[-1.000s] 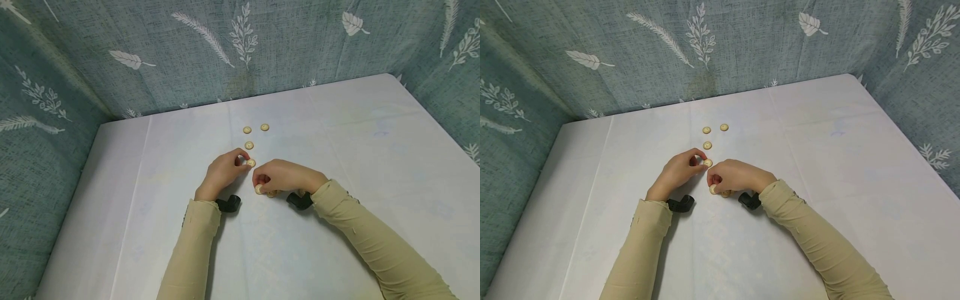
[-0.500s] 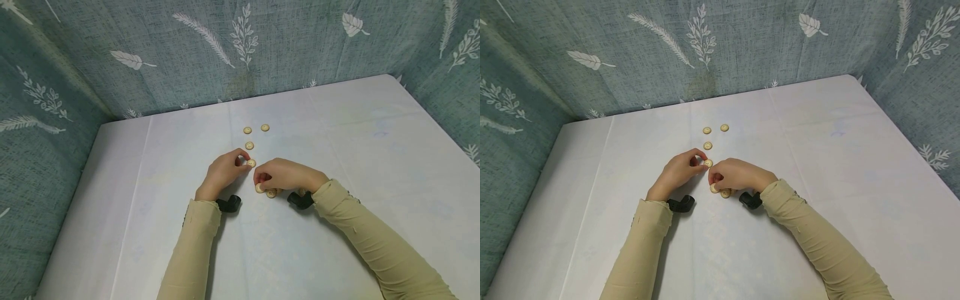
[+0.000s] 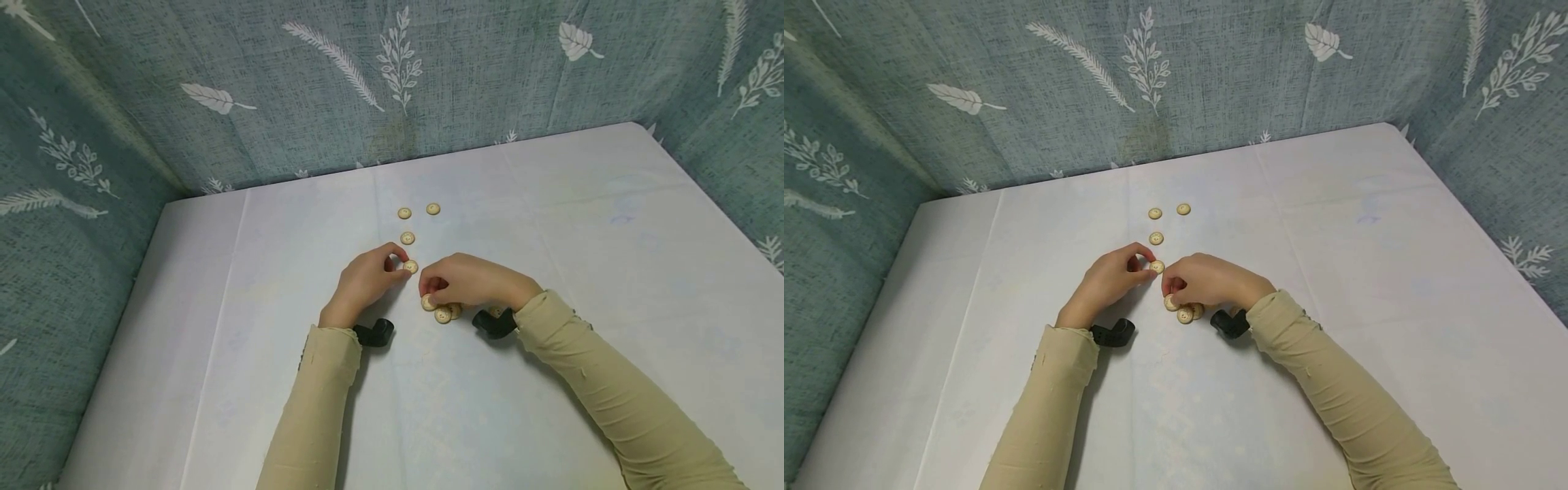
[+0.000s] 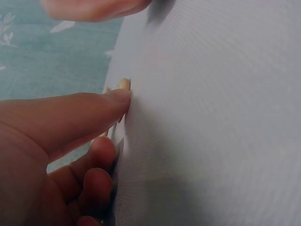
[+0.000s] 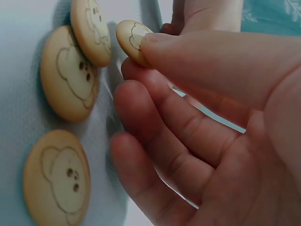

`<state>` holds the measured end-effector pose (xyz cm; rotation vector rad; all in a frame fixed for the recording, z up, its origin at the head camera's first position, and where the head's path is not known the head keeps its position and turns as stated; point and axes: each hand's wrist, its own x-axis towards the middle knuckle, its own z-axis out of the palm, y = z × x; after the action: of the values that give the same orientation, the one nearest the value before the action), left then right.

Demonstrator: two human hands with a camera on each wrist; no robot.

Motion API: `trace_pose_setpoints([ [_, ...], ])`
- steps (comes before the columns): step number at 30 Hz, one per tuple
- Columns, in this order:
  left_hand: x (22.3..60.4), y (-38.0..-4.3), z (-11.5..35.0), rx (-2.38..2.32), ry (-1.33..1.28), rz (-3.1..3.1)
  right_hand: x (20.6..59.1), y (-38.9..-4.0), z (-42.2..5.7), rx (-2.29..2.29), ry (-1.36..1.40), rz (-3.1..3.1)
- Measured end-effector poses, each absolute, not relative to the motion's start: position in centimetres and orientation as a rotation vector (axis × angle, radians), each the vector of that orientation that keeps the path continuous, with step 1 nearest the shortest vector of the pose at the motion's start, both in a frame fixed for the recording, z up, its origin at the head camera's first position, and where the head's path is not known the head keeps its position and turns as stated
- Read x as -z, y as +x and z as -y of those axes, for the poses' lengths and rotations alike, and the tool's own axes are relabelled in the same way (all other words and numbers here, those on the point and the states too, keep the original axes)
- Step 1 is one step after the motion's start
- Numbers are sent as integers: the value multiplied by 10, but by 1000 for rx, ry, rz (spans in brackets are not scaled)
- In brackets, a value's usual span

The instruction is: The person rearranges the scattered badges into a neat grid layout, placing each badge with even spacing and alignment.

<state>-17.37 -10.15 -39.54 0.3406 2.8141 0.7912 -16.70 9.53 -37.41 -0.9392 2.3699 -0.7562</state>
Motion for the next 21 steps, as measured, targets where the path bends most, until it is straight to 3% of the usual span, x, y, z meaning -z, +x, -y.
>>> trace_pose_setpoints([
  [21, 396, -174, 101, -786, 324, -2819, 369, -183, -119, 863, -860, -2381],
])
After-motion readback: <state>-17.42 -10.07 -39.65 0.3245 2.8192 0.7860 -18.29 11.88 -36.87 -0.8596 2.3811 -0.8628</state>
